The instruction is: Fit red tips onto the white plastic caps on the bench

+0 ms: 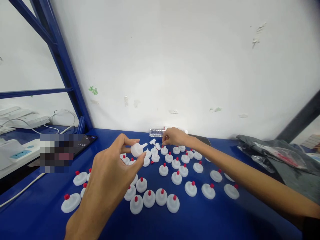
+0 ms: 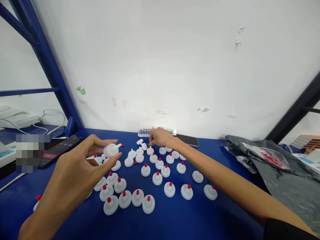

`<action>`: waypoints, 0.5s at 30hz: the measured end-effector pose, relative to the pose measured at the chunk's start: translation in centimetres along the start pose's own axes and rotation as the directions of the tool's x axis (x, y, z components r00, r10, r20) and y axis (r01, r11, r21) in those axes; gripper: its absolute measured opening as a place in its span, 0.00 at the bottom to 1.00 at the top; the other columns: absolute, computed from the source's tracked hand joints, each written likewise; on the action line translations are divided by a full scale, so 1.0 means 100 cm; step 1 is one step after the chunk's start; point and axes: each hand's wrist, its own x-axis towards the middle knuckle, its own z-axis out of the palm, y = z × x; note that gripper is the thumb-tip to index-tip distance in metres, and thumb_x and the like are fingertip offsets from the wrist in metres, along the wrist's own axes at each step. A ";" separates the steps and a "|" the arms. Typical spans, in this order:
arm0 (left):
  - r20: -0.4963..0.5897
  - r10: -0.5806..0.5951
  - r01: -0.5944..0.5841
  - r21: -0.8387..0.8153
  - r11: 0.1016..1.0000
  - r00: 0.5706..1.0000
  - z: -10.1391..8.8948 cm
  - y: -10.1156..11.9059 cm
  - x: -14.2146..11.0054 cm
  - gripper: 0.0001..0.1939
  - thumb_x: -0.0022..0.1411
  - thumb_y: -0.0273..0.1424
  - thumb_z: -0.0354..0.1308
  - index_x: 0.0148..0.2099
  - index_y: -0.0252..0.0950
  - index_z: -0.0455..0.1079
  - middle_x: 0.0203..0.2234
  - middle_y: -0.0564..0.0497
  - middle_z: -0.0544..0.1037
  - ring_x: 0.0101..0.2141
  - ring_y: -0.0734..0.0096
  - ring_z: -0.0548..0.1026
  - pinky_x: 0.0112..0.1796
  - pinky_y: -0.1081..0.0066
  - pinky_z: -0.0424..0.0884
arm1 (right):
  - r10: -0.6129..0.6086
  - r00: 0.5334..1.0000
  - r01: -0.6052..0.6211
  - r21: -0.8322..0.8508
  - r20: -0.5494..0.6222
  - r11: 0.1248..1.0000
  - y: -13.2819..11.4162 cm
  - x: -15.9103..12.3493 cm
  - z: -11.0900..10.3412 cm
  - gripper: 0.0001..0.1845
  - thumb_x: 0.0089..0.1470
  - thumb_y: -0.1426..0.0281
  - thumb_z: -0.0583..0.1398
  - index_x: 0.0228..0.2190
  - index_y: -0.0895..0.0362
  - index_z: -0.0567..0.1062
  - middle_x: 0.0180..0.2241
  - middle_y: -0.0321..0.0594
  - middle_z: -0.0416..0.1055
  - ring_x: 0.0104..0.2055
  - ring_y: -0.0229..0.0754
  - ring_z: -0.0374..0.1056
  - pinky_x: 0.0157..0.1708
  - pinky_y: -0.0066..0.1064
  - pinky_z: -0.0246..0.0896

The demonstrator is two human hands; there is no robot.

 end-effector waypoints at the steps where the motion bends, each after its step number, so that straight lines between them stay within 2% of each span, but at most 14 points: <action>1: -0.013 -0.006 0.006 0.001 1.000 1.000 0.000 0.000 0.000 0.12 0.60 0.42 0.66 0.39 0.44 0.69 0.43 0.56 0.85 0.37 0.61 0.83 0.28 0.68 0.70 | 0.007 1.000 -0.006 -0.021 0.027 1.000 0.001 0.003 0.003 0.17 0.67 0.61 0.63 0.52 0.57 0.76 0.52 0.45 0.75 0.49 0.47 0.75 0.48 0.44 0.74; 3: -0.033 -0.014 0.015 0.015 1.000 0.999 0.000 0.001 -0.001 0.12 0.59 0.42 0.67 0.38 0.44 0.68 0.34 0.57 0.85 0.28 0.64 0.81 0.26 0.68 0.68 | 0.013 0.998 -0.009 -0.052 0.065 0.999 0.000 0.007 0.007 0.17 0.67 0.61 0.63 0.52 0.56 0.76 0.53 0.45 0.74 0.50 0.47 0.74 0.49 0.44 0.74; 6: -0.038 0.005 -0.004 0.027 1.000 0.999 -0.001 -0.002 -0.001 0.14 0.58 0.43 0.67 0.39 0.45 0.67 0.22 0.62 0.79 0.18 0.70 0.73 0.23 0.68 0.66 | -0.001 0.995 0.008 -0.071 0.097 0.997 -0.002 0.011 0.009 0.17 0.67 0.61 0.63 0.53 0.56 0.76 0.54 0.45 0.74 0.50 0.47 0.74 0.49 0.45 0.74; 15: -0.029 0.018 -0.017 0.036 0.999 0.999 0.001 0.000 0.000 0.15 0.61 0.45 0.65 0.42 0.44 0.67 0.20 0.63 0.75 0.14 0.73 0.69 0.22 0.70 0.64 | -0.049 0.992 0.059 -0.078 0.119 0.995 0.001 0.001 0.004 0.16 0.67 0.62 0.63 0.52 0.57 0.76 0.53 0.45 0.74 0.50 0.47 0.74 0.50 0.45 0.74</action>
